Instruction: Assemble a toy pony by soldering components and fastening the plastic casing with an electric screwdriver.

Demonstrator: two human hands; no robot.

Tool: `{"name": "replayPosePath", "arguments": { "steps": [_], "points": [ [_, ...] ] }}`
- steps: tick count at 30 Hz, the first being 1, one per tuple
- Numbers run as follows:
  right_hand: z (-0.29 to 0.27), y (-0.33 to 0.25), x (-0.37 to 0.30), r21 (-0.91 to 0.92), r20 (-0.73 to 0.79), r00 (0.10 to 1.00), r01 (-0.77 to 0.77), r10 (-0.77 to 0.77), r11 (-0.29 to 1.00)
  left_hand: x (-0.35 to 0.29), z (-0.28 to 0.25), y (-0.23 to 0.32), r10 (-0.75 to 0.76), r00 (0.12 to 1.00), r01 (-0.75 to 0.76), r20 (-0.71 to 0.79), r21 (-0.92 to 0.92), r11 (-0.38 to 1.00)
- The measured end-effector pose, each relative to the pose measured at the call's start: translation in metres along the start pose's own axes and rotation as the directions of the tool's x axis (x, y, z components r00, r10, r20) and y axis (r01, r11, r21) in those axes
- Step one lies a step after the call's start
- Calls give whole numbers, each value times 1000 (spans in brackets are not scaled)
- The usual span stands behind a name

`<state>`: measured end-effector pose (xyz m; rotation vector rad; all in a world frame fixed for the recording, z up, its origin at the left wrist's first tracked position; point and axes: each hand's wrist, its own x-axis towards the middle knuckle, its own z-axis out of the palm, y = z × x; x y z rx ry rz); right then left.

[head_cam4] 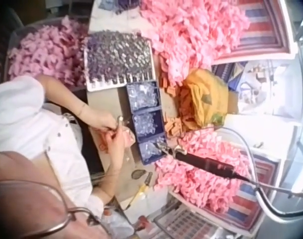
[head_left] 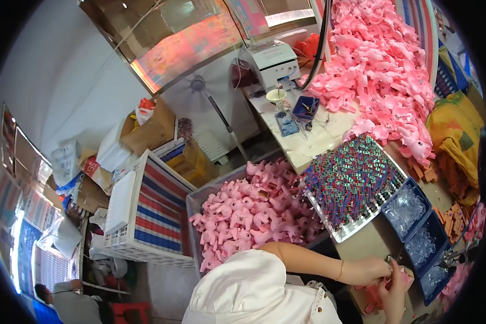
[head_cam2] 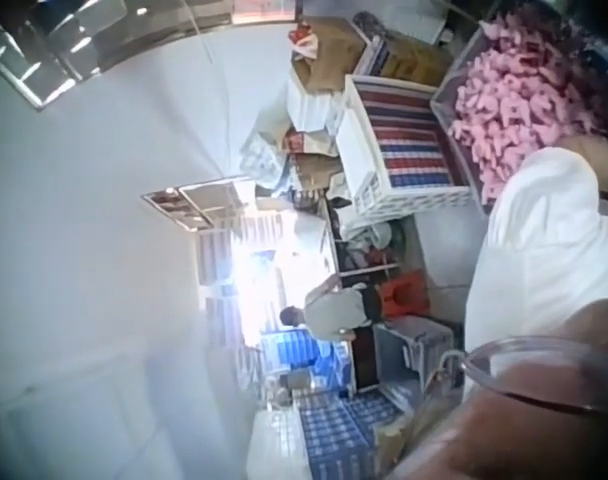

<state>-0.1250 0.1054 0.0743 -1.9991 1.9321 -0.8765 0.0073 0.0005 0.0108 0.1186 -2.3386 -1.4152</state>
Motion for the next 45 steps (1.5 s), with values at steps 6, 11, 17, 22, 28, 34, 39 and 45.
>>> {"name": "replayPosePath", "arguments": {
  "steps": [6,11,17,22,28,34,39,45],
  "points": [
    [16,-2,-15,95,127,951,-295,282,951,-2,-19,18,-369,919,388,135,-467,795],
    [36,4,13,47,62,966,-253,250,966,-16,-37,-1,-544,825,501,154,-646,577],
    [39,10,-1,44,45,930,-367,365,929,-26,-11,-21,-523,852,439,16,-567,697],
    [42,7,-12,-65,96,954,-279,284,958,-37,-9,-17,-485,873,443,-45,-339,830],
    [41,0,-7,-142,88,980,-165,178,976,-37,-13,-13,-399,909,382,-117,-143,913],
    [42,4,1,-141,64,989,-120,130,983,-30,-9,-24,-150,971,204,-185,327,923],
    [45,10,7,-164,113,981,-137,157,977,-40,-5,-42,-8,953,135,-303,402,906],
    [45,13,12,-232,172,974,-108,150,967,-53,-12,-37,215,975,-126,-62,643,755]
  ]
}}
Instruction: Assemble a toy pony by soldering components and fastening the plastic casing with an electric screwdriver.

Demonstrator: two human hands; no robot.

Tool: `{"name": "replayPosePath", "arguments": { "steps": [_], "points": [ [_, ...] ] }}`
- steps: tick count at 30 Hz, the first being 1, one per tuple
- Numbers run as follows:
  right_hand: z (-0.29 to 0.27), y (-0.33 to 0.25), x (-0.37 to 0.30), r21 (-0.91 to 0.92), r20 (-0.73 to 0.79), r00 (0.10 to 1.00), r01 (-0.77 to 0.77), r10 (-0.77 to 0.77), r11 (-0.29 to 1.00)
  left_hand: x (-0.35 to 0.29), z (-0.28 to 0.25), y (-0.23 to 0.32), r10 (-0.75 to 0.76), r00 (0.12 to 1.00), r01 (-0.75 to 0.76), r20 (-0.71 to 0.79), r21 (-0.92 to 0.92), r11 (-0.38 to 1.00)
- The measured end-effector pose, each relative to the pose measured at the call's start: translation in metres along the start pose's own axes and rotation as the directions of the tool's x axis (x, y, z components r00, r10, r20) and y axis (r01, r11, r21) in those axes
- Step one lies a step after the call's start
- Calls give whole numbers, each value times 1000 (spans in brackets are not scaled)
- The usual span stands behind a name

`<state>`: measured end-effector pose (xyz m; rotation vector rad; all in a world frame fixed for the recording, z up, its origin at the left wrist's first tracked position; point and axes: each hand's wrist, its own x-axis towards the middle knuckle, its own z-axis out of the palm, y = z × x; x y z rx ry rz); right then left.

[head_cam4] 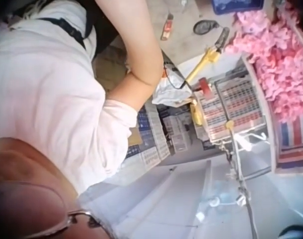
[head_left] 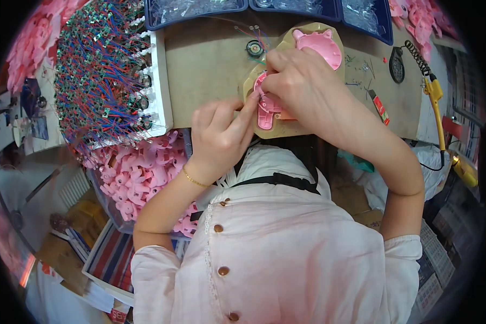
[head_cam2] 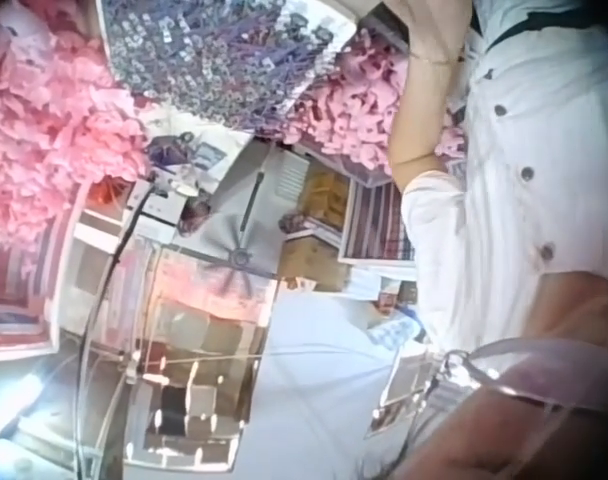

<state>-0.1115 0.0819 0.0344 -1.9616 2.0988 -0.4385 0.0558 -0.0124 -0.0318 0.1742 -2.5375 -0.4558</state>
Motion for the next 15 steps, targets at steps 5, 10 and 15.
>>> {"name": "replayPosePath", "arguments": {
  "steps": [5,10,15],
  "points": [
    [5,14,11,-78,-54,992,110,-115,991,3,-7,-4,52,965,-35,258,-70,997],
    [-2,16,33,-53,281,954,127,-107,990,9,-22,-8,110,933,-73,342,-120,990],
    [4,23,34,-211,313,942,196,-124,958,17,-23,-6,184,882,-244,435,84,966]
  ]
}}
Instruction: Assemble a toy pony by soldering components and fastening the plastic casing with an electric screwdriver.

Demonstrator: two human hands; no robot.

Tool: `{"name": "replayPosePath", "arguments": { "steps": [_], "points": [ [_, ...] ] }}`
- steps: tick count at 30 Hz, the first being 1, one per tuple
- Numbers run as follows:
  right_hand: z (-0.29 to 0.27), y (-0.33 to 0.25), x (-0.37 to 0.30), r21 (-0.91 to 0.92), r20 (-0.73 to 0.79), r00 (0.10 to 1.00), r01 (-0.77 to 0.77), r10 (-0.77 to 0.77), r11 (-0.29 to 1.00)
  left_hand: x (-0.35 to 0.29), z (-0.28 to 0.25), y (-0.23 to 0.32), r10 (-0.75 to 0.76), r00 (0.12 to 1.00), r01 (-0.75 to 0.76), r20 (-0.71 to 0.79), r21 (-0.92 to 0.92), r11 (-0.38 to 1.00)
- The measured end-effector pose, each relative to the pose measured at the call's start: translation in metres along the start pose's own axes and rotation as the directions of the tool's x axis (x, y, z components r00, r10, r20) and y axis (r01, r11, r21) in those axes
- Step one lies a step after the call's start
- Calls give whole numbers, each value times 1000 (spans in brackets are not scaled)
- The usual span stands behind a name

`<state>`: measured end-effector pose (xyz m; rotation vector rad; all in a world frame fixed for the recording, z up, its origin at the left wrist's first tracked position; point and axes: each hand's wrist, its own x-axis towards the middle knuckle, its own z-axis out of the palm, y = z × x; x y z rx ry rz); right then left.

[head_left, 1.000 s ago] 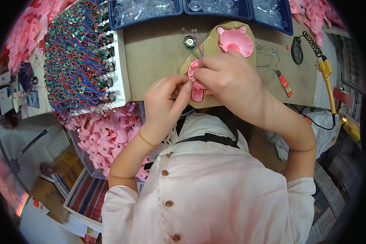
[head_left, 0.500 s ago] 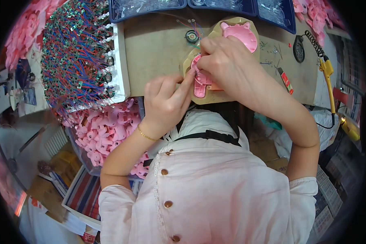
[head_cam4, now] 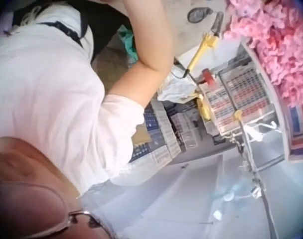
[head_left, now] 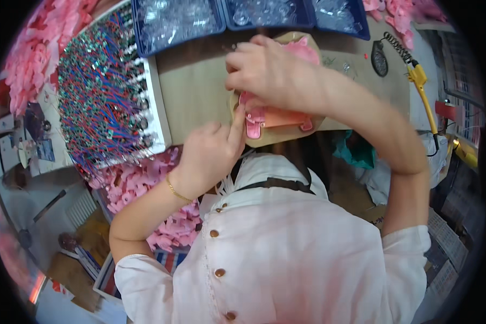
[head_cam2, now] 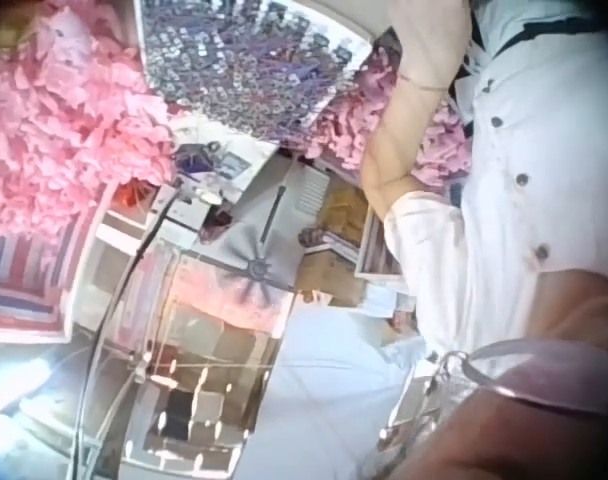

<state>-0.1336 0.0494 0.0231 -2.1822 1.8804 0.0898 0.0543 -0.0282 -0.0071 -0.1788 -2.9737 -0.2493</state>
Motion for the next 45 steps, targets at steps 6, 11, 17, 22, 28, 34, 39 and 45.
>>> {"name": "replayPosePath", "arguments": {
  "steps": [6,11,17,22,28,34,39,45],
  "points": [
    [-29,19,-108,487,-441,786,-197,434,851,19,-18,9,-123,991,106,-52,-253,961],
    [15,15,-106,690,-188,889,-183,418,700,38,-11,-34,-581,812,398,57,-782,480],
    [32,-5,-111,715,-336,804,-121,490,688,74,35,-15,-332,912,239,-239,-348,907],
    [25,-61,-115,443,-667,603,-150,437,884,68,8,-11,-557,831,365,-8,-747,556],
    [29,-37,-87,776,-295,793,-127,533,618,56,49,-42,-592,759,358,271,-933,32],
    [11,-4,34,683,-265,880,-117,394,721,37,49,-32,-645,754,242,120,-965,103],
    [-1,-19,2,683,-546,750,142,372,716,40,29,-8,-656,751,312,78,-917,248],
    [9,-14,-27,586,-666,603,59,439,808,72,27,5,-358,860,36,-364,-657,753]
  ]
}}
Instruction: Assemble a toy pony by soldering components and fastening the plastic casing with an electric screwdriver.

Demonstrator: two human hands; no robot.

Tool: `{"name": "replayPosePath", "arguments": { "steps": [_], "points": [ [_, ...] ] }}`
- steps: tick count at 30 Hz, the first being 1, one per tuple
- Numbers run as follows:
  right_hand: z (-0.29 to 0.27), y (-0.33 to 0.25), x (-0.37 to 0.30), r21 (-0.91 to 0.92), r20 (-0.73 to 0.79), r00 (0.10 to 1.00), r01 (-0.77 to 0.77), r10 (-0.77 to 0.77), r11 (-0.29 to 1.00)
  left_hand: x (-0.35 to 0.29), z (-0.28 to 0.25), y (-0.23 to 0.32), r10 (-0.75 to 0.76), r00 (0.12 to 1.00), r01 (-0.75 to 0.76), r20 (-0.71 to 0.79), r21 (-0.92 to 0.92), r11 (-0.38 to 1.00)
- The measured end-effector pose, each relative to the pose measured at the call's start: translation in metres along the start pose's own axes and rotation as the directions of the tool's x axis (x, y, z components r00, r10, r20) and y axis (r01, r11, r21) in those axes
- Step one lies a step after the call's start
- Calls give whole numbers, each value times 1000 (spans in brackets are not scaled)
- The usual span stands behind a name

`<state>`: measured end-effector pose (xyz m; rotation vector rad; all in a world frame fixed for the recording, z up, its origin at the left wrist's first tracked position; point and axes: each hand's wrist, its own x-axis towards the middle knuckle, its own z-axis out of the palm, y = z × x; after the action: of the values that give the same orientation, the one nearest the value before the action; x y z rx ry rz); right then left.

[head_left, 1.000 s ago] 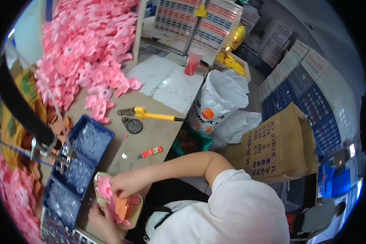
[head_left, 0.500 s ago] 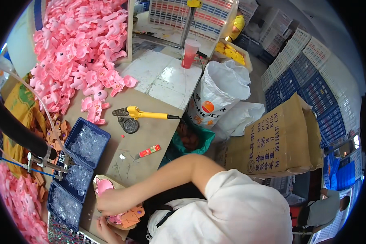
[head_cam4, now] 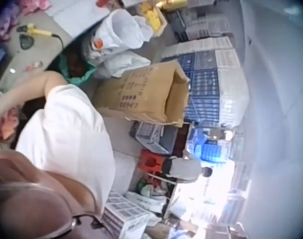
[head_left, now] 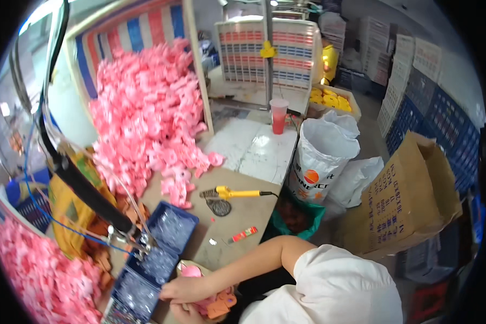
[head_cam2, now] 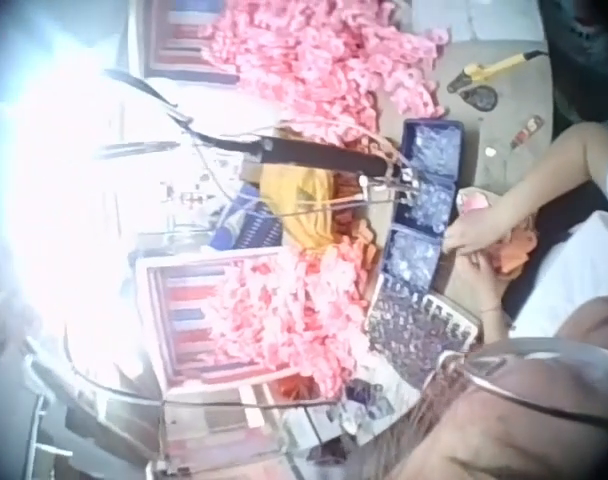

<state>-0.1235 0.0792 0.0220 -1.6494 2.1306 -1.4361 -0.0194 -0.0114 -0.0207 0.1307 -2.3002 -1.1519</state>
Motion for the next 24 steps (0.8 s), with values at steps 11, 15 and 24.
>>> {"name": "replayPosePath", "arguments": {
  "steps": [11,15,24],
  "points": [
    [-17,19,-3,-344,78,958,286,-276,894,23,-3,-48,-380,885,465,270,-479,744],
    [-16,36,-8,-288,-56,997,42,-60,957,33,-9,0,-380,870,492,314,-607,624],
    [-27,34,-3,230,83,992,-107,90,967,29,-15,2,-393,881,468,263,-598,650]
  ]
}}
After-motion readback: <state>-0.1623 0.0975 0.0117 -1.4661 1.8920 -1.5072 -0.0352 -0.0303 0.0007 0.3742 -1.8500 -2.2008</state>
